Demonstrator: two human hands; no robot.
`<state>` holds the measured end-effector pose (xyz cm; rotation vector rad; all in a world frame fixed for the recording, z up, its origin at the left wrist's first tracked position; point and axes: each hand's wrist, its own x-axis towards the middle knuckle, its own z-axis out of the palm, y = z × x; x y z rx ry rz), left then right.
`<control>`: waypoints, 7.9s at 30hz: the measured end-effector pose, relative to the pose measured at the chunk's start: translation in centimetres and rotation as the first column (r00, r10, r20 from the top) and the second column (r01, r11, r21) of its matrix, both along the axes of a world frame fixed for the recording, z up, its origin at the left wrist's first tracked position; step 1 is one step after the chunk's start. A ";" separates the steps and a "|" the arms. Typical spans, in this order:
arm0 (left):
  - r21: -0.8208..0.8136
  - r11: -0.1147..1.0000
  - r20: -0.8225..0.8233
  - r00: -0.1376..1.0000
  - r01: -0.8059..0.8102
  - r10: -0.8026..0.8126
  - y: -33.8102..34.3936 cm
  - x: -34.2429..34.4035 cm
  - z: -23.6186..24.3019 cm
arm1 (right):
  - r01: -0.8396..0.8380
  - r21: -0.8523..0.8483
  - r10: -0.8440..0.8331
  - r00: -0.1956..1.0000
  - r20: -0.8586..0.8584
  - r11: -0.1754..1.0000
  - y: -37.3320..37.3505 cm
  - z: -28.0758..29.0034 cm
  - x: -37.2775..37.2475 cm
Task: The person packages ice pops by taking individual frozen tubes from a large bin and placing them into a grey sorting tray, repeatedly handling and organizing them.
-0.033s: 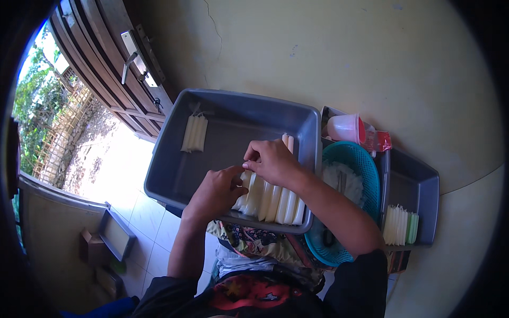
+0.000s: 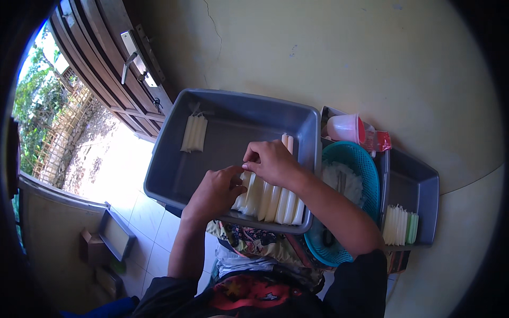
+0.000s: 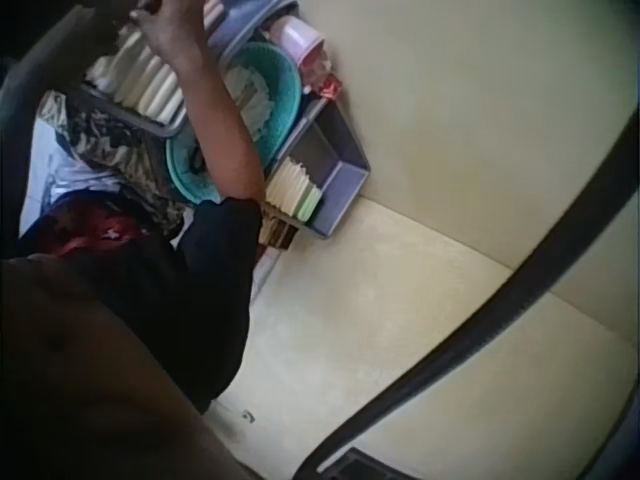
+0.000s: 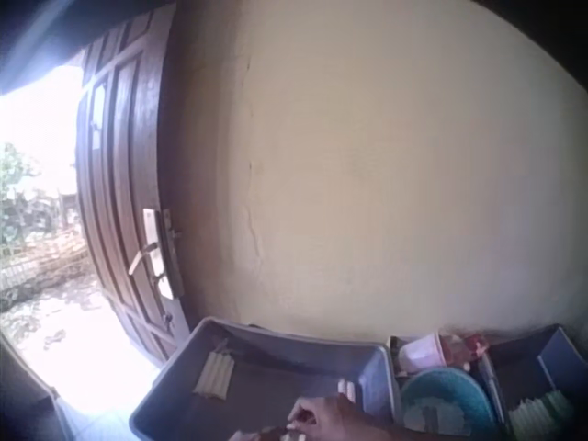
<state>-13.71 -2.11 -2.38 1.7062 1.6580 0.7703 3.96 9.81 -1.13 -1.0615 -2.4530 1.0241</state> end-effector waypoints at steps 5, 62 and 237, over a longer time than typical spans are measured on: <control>-0.023 1.000 -0.052 0.999 -0.018 0.017 0.0 0.1 0.2 | -0.069 0.002 0.069 0.998 -0.012 0.998 0.3 -1.0 0.4; 0.070 0.964 -0.487 0.834 -0.257 0.258 6.5 -11.4 -2.3 | 0.021 0.211 -0.068 0.973 0.219 0.977 9.9 -7.7 -19.4; 0.582 0.807 -0.105 0.993 0.104 -0.053 1.7 16.0 1.7 | 0.556 0.441 -0.683 0.700 0.208 0.704 -15.4 -1.5 21.4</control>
